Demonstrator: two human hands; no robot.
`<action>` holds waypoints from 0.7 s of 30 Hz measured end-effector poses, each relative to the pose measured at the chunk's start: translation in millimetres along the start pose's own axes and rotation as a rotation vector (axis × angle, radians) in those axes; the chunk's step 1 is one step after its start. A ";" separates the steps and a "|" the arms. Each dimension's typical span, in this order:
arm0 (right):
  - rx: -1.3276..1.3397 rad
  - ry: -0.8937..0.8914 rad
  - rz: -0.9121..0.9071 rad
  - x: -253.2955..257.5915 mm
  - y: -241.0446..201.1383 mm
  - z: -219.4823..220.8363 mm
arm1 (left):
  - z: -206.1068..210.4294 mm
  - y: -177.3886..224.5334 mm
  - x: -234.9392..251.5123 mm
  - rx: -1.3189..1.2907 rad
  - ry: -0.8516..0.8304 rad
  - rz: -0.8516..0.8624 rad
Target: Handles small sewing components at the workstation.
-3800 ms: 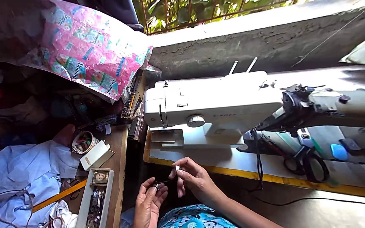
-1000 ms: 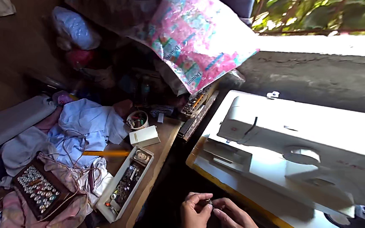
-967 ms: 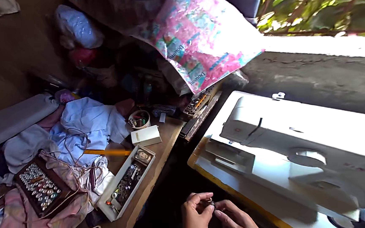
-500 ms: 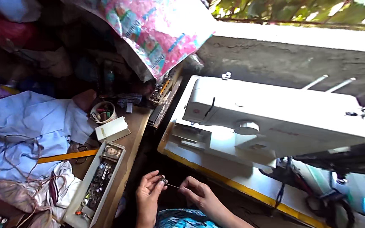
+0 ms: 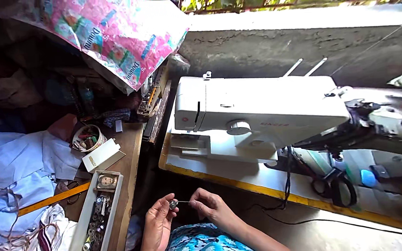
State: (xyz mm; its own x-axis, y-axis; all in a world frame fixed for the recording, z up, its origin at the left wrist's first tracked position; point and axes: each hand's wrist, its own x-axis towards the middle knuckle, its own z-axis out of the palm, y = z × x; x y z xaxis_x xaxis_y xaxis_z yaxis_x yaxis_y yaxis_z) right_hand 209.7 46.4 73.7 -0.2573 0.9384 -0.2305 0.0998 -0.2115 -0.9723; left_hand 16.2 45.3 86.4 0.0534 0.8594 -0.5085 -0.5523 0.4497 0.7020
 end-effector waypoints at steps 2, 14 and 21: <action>0.008 -0.002 0.000 -0.3 -0.1 -0.8 | -0.2 -0.2 3.8 -0.022 -0.033 -0.008; 0.158 0.009 -0.324 -2.2 -11.7 -10.5 | 4.2 -1.2 17.1 0.099 -0.059 0.052; 0.570 -0.163 -0.297 12.3 -30.3 -6.8 | 6.7 0.3 15.1 0.234 -0.251 0.102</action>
State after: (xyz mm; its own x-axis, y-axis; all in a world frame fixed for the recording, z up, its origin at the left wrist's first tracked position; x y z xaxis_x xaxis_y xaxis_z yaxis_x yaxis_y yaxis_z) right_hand 210.0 66.2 100.6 -0.3422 0.9352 0.0908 -0.5104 -0.1039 -0.8536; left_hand 22.4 60.1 82.2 0.2270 0.9225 -0.3123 -0.3611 0.3775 0.8527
